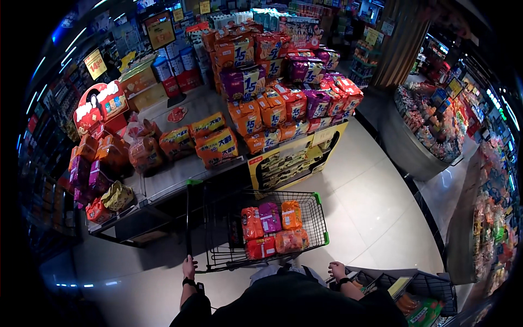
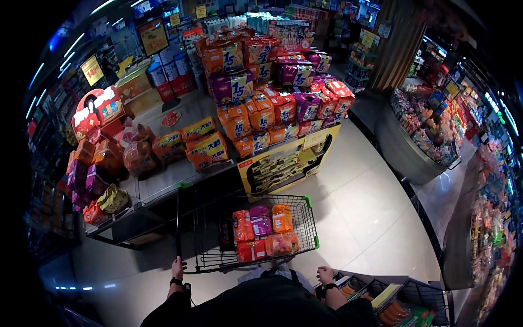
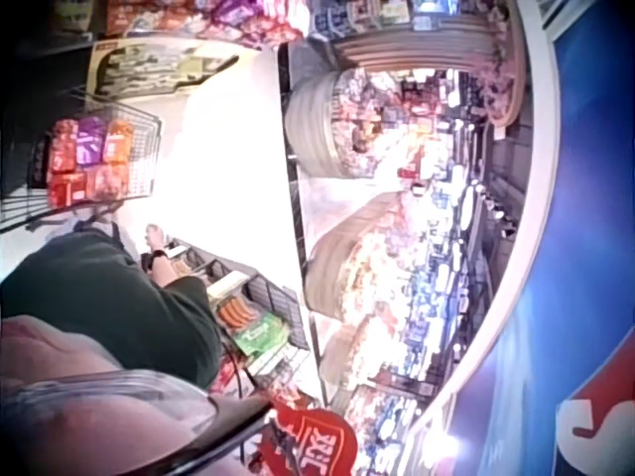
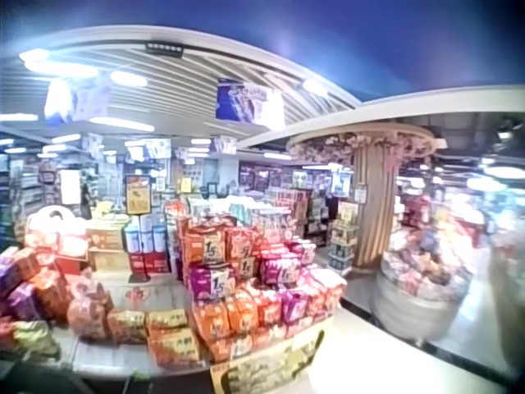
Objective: The person pushes a shopping cart through aisles, selects various packaged snacks, noodles, and canisters of formula from shelves, and places them into the cart.
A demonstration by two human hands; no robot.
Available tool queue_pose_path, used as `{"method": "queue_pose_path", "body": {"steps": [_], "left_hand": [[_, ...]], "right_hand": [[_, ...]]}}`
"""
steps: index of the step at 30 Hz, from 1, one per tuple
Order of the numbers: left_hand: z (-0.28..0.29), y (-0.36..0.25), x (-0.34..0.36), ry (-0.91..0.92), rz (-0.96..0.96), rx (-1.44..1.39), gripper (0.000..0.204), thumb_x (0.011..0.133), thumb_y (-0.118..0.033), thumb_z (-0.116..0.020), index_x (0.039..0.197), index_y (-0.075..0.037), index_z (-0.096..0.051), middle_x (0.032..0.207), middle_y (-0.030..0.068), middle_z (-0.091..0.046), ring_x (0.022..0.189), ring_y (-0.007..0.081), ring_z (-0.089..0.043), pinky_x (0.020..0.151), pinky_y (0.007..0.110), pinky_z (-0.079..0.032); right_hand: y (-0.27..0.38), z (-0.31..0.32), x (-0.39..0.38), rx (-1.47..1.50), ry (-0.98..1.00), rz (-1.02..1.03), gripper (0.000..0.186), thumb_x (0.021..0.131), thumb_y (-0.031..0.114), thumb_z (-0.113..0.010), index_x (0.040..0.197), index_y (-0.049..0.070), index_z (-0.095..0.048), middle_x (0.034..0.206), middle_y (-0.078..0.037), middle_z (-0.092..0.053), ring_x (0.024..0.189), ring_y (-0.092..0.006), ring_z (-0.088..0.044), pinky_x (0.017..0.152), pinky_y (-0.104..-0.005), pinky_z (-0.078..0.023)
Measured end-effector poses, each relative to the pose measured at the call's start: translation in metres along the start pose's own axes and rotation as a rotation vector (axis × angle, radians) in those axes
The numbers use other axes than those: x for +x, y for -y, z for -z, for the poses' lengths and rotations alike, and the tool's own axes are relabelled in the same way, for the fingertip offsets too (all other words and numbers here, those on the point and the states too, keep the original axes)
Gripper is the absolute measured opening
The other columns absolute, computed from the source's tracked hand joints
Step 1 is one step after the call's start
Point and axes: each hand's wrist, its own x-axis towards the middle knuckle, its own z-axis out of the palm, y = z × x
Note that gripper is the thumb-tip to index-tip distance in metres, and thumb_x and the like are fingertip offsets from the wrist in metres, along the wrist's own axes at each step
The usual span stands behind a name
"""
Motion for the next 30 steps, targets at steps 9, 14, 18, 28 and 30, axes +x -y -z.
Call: {"method": "queue_pose_path", "body": {"steps": [9,14,18,28,30], "left_hand": [[-0.053,0.006,-0.014,0.079,-0.106,0.053,0.038,0.109,-0.035,-0.045,0.123,-0.001,-0.054,0.104,0.0095,-0.067,0.09,0.0199,-0.065,0.075,0.035,-0.052],[-0.121,-0.027,-0.043,0.268,-0.047,0.08,0.021,0.105,-0.027,-0.05,0.114,-0.008,-0.053,0.088,-0.0002,-0.055,0.074,0.0106,-0.049,0.064,0.031,-0.044],[-0.169,-0.056,-0.059,0.421,-0.055,0.325,0.059,0.1,-0.031,-0.062,0.143,0.002,-0.041,0.113,0.0146,-0.062,0.098,0.0216,-0.061,0.084,0.036,-0.051],[-0.28,-0.095,-0.096,0.936,-0.297,0.638,0.075,0.086,-0.047,-0.079,0.14,-0.001,-0.055,0.136,0.0211,-0.064,0.12,0.0321,-0.064,0.101,0.041,-0.051],[-0.292,-0.096,-0.098,0.966,-0.416,0.696,0.072,0.09,-0.044,-0.076,0.143,-0.002,-0.053,0.136,0.0227,-0.063,0.119,0.0309,-0.066,0.096,0.039,-0.053]], "right_hand": [[0.041,-0.027,-0.009,-0.07,0.073,0.028,0.027,0.094,0.016,-0.063,0.118,0.005,-0.068,0.095,-0.005,-0.071,0.073,-0.0163,-0.068,0.06,-0.0306,-0.052],[0.077,-0.045,0.0,-0.117,0.137,0.294,0.027,0.094,0.019,-0.067,0.117,0.004,-0.07,0.097,-0.007,-0.074,0.079,-0.0174,-0.071,0.066,-0.0312,-0.055],[0.121,-0.084,0.014,-0.308,0.131,0.658,0.029,0.094,0.019,-0.068,0.117,0.001,-0.071,0.102,-0.011,-0.076,0.089,-0.0202,-0.072,0.077,-0.0329,-0.057],[0.208,-0.182,-0.001,-0.254,0.517,0.753,0.053,0.095,0.035,-0.071,0.135,0.004,-0.059,0.115,-0.017,-0.072,0.106,-0.0271,-0.07,0.091,-0.0368,-0.055],[0.216,-0.186,-0.006,-0.348,0.489,0.741,0.07,0.092,0.044,-0.073,0.144,0.003,-0.052,0.128,-0.022,-0.067,0.118,-0.0307,-0.066,0.098,-0.0384,-0.053]]}}
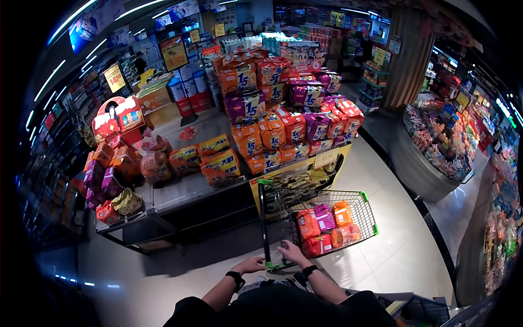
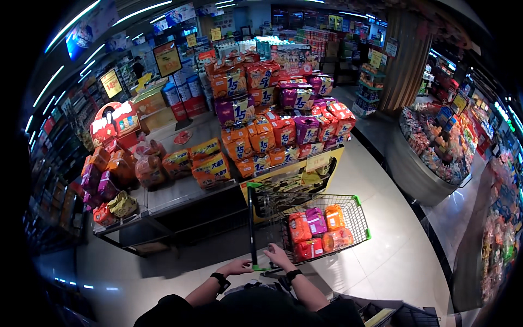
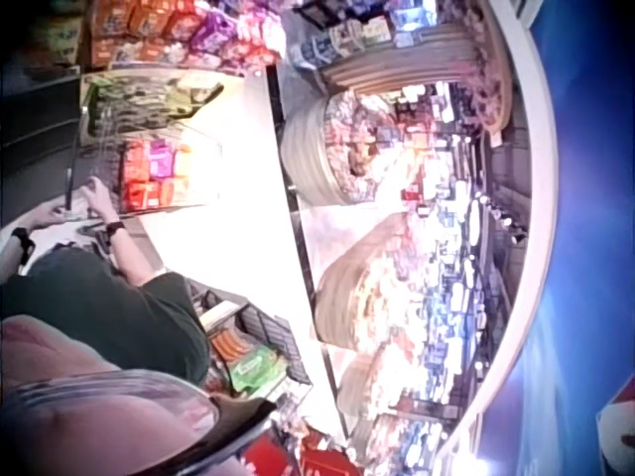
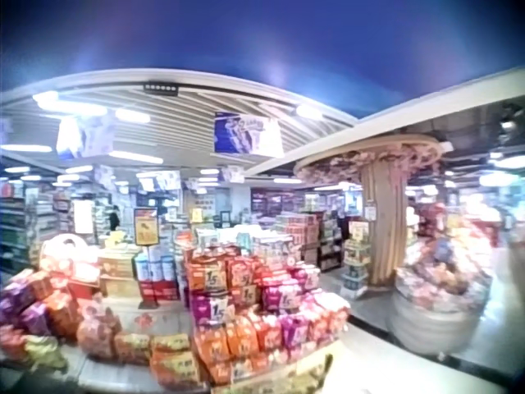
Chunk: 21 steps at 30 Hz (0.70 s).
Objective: The person pushes a shopping cart through aisles, selects various packaged snacks, noodles, and canisters of formula from shelves, and places them into the cart.
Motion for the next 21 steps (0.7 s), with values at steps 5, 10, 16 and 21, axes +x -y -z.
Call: {"method": "queue_pose_path", "body": {"steps": [5,10,16,21], "left_hand": [[-0.009,-0.059,0.012,-0.067,0.009,0.089,0.069,0.091,-0.047,-0.073,0.141,-0.003,-0.056,0.129,0.022,-0.067,0.117,0.035,-0.066,0.098,0.042,-0.053],[-0.008,-0.058,0.005,-0.126,0.03,0.151,0.063,0.09,-0.043,-0.074,0.139,-0.006,-0.058,0.125,0.0201,-0.069,0.108,0.0343,-0.068,0.093,0.042,-0.054],[-0.004,-0.103,0.065,-0.042,-0.001,0.232,0.059,0.091,-0.038,-0.074,0.137,-0.004,-0.058,0.123,0.0192,-0.07,0.102,0.033,-0.07,0.09,0.042,-0.056],[-0.011,-0.162,0.142,0.01,-0.089,0.134,0.05,0.092,-0.028,-0.073,0.133,-0.002,-0.062,0.124,0.0192,-0.069,0.107,0.0325,-0.068,0.093,0.041,-0.055]], "right_hand": [[-0.024,0.014,-0.005,-0.013,-0.081,-0.065,0.088,0.088,0.04,-0.077,0.155,0.004,-0.033,0.133,-0.026,-0.062,0.12,-0.0344,-0.065,0.1,-0.0423,-0.051],[-0.012,0.06,-0.04,-0.27,-0.373,-0.116,0.068,0.088,0.032,-0.068,0.148,0.012,-0.042,0.113,-0.026,-0.069,0.105,-0.0435,-0.066,0.089,-0.0531,-0.053],[-0.068,0.146,-0.044,-0.446,-0.494,-0.194,0.043,0.087,0.029,-0.067,0.125,0.012,-0.057,0.093,-0.022,-0.071,0.088,-0.0443,-0.068,0.076,-0.055,-0.053],[-0.083,0.223,-0.052,-0.482,-0.521,-0.215,0.04,0.086,0.022,-0.069,0.125,0.018,-0.06,0.086,-0.021,-0.07,0.082,-0.0435,-0.068,0.072,-0.0546,-0.055]]}}
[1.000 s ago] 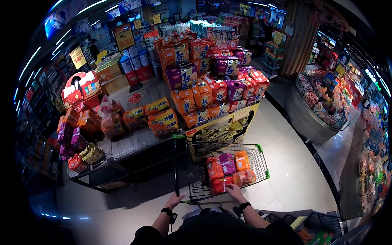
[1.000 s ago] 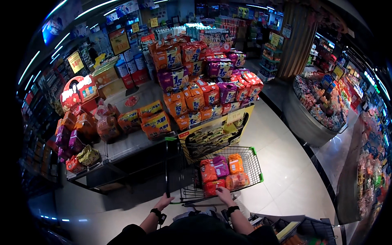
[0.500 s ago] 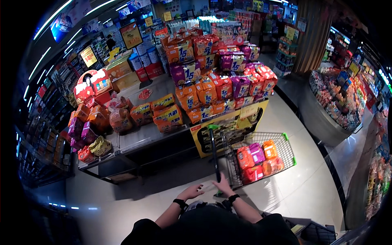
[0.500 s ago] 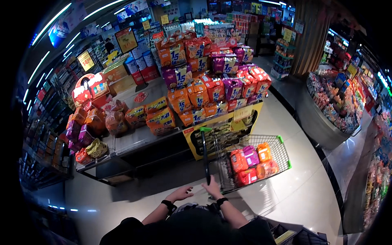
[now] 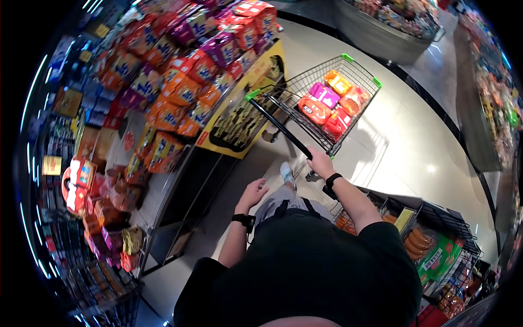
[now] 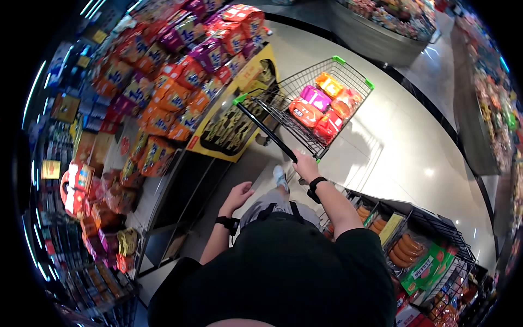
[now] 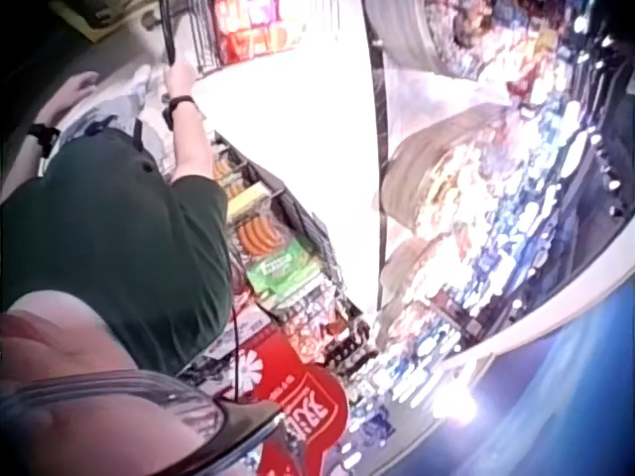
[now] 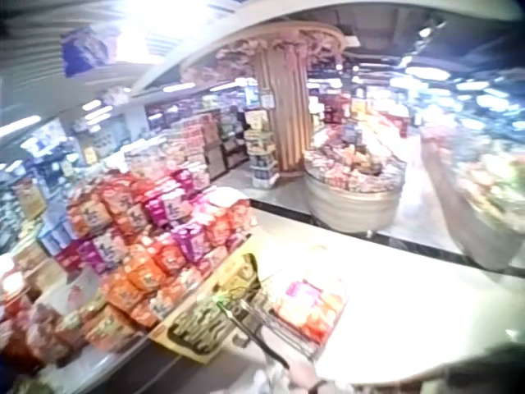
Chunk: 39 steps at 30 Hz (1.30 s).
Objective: The person pushes a shopping cart through aisles, selects various packaged snacks, noodles, and canisters of formula from shelves, and places them into the cart.
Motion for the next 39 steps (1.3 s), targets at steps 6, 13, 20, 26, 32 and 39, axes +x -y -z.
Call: {"method": "queue_pose_path", "body": {"steps": [6,13,20,26,32,39], "left_hand": [[0.005,-0.093,0.159,-0.025,-0.381,0.233,0.055,0.087,-0.019,-0.073,0.137,-0.003,-0.056,0.138,0.0186,-0.058,0.128,0.0372,-0.054,0.109,0.043,-0.044],[0.0,-0.182,0.361,-0.25,-0.515,0.658,0.098,0.067,-0.004,-0.079,0.155,-0.005,-0.034,0.162,0.0145,-0.034,0.153,0.0361,-0.025,0.12,0.052,-0.027],[-0.024,-0.233,0.472,-0.169,-0.596,0.877,0.032,0.072,-0.012,-0.074,0.102,-0.016,-0.064,0.11,0.0024,-0.063,0.127,0.0252,-0.052,0.117,0.051,-0.028],[-0.057,-0.289,0.522,-0.056,-0.38,0.858,0.038,0.072,-0.024,-0.079,0.108,-0.018,-0.07,0.114,0.0012,-0.065,0.128,0.0236,-0.051,0.118,0.049,-0.026],[-0.095,-0.344,0.567,-0.133,-0.258,0.85,0.038,0.074,-0.038,-0.079,0.106,-0.018,-0.071,0.113,0.0026,-0.068,0.124,0.025,-0.053,0.113,0.051,-0.031],[-0.112,-0.398,0.596,-0.007,-0.08,0.79,0.065,0.08,-0.054,-0.072,0.128,-0.011,-0.066,0.129,0.0118,-0.064,0.133,0.0305,-0.048,0.118,0.055,-0.027]], "right_hand": [[-0.058,0.048,0.043,0.002,-0.089,0.066,0.045,0.084,0.022,-0.07,0.128,0.018,-0.061,0.088,-0.022,-0.07,0.081,-0.0435,-0.068,0.072,-0.0541,-0.055],[-0.113,0.112,0.089,-0.151,0.031,0.002,0.052,0.084,0.022,-0.071,0.135,0.022,-0.058,0.079,-0.02,-0.069,0.074,-0.0412,-0.069,0.068,-0.0532,-0.055],[-0.172,0.173,0.141,-0.183,0.002,0.004,0.052,0.082,0.023,-0.075,0.132,0.023,-0.061,0.087,-0.013,-0.074,0.077,-0.0355,-0.071,0.069,-0.0474,-0.058],[-0.251,0.232,0.193,-0.19,0.063,0.073,0.064,0.08,0.021,-0.076,0.141,0.029,-0.057,0.089,-0.012,-0.074,0.079,-0.0338,-0.071,0.072,-0.047,-0.058],[-0.319,0.315,0.265,-0.199,0.151,0.18,0.064,0.079,0.019,-0.075,0.14,0.027,-0.058,0.096,-0.013,-0.074,0.083,-0.0342,-0.072,0.074,-0.0471,-0.058],[-0.363,0.392,0.345,-0.422,0.226,0.271,0.034,0.078,0.011,-0.066,0.111,0.019,-0.065,0.087,-0.01,-0.073,0.084,-0.0344,-0.072,0.072,-0.0505,-0.055]]}}
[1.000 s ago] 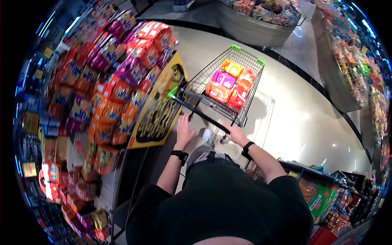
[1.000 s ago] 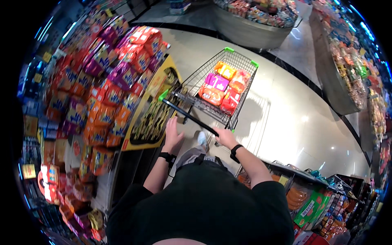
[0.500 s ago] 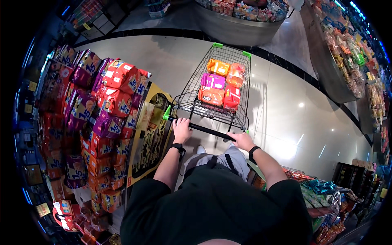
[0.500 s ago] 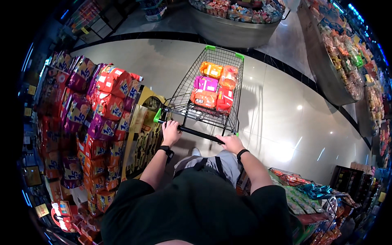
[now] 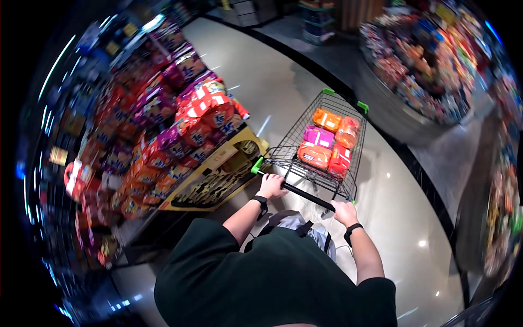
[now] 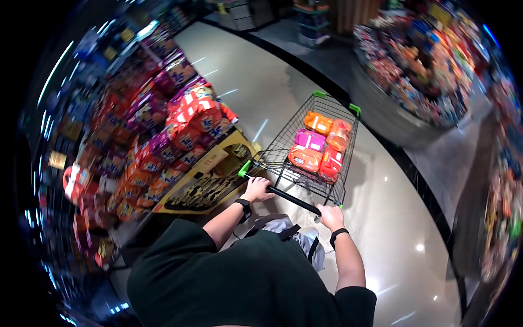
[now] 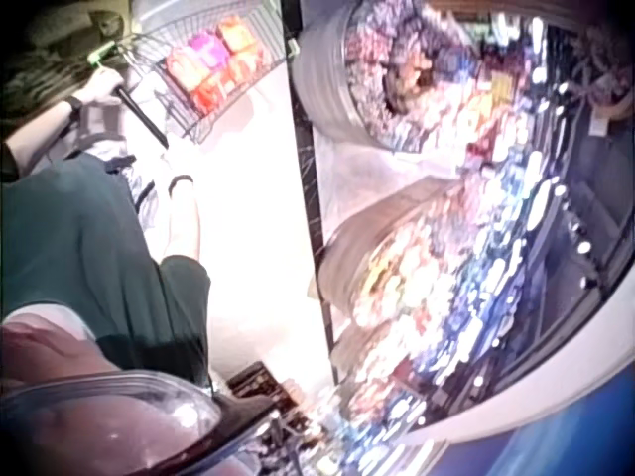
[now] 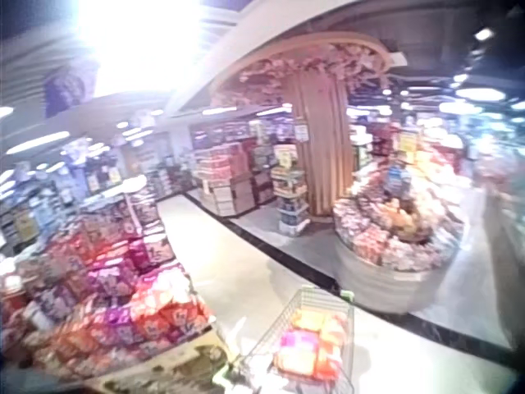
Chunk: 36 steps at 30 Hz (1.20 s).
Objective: The person pushes a shopping cart through aisles, selects various packaged snacks, noodles, and canisters of formula from shelves, and places them into the cart.
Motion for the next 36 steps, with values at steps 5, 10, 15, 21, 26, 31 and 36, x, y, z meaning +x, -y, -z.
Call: {"method": "queue_pose_path", "body": {"steps": [5,10,15,21,26,31,36], "left_hand": [[0.003,-0.014,0.036,0.068,0.082,-0.107,0.063,0.081,-0.06,-0.072,0.126,-0.015,-0.069,0.125,0.012,-0.067,0.13,0.0308,-0.054,0.118,0.054,-0.028],[0.029,-0.007,0.085,0.168,0.083,-0.272,0.058,0.077,-0.053,-0.08,0.123,-0.019,-0.07,0.102,0.0112,-0.074,0.113,0.0299,-0.066,0.104,0.046,-0.039],[0.041,0.015,0.153,0.212,0.125,-0.275,0.061,0.063,-0.05,-0.087,0.109,-0.012,-0.073,0.101,0.0136,-0.075,0.097,0.0347,-0.072,0.078,0.05,-0.057],[0.085,0.011,0.206,0.205,0.205,-0.418,0.045,0.071,-0.035,-0.076,0.11,-0.014,-0.073,0.108,0.0123,-0.075,0.104,0.0334,-0.071,0.088,0.046,-0.056],[0.114,0.031,0.246,0.016,0.222,-0.467,0.039,0.077,-0.038,-0.076,0.107,-0.014,-0.067,0.097,0.0121,-0.073,0.094,0.0361,-0.07,0.078,0.05,-0.055],[0.112,0.05,0.293,-0.156,0.269,-0.442,0.031,0.078,-0.031,-0.075,0.103,-0.014,-0.069,0.094,0.0105,-0.073,0.095,0.0329,-0.07,0.082,0.048,-0.052],[0.136,0.069,0.345,-0.138,0.436,-0.369,0.028,0.079,-0.029,-0.071,0.106,-0.019,-0.071,0.097,0.0069,-0.073,0.1,0.0285,-0.07,0.087,0.047,-0.047]], "right_hand": [[-0.064,0.04,0.061,-0.012,0.132,0.09,0.035,0.08,0.009,-0.059,0.108,0.025,-0.073,0.089,-0.015,-0.074,0.087,-0.0387,-0.071,0.08,-0.0504,-0.056],[-0.12,0.08,0.127,-0.107,0.185,0.181,0.024,0.079,0.008,-0.059,0.094,0.022,-0.071,0.086,-0.013,-0.074,0.088,-0.0365,-0.071,0.084,-0.0494,-0.051],[-0.167,0.117,0.215,-0.297,0.259,0.199,0.026,0.08,0.013,-0.062,0.096,0.026,-0.078,0.093,-0.009,-0.076,0.098,-0.0293,-0.071,0.1,-0.0464,-0.045],[-0.222,0.138,0.335,-0.461,0.432,0.205,0.03,0.074,0.018,-0.06,0.097,0.023,-0.079,0.093,-0.012,-0.076,0.099,-0.0285,-0.072,0.114,-0.0452,-0.037],[-0.242,0.17,0.437,-0.461,0.511,0.238,0.028,0.075,0.017,-0.059,0.094,0.022,-0.079,0.092,-0.012,-0.077,0.098,-0.0298,-0.072,0.118,-0.0484,-0.033],[-0.256,0.186,0.525,-0.495,0.556,0.274,0.031,0.077,0.018,-0.058,0.099,0.022,-0.079,0.097,-0.012,-0.077,0.1,-0.0292,-0.072,0.119,-0.0474,-0.032],[-0.251,0.217,0.616,-0.499,0.53,0.388,0.031,0.076,0.017,-0.059,0.098,0.017,-0.08,0.095,-0.014,-0.077,0.098,-0.0292,-0.073,0.118,-0.0451,-0.033]]}}
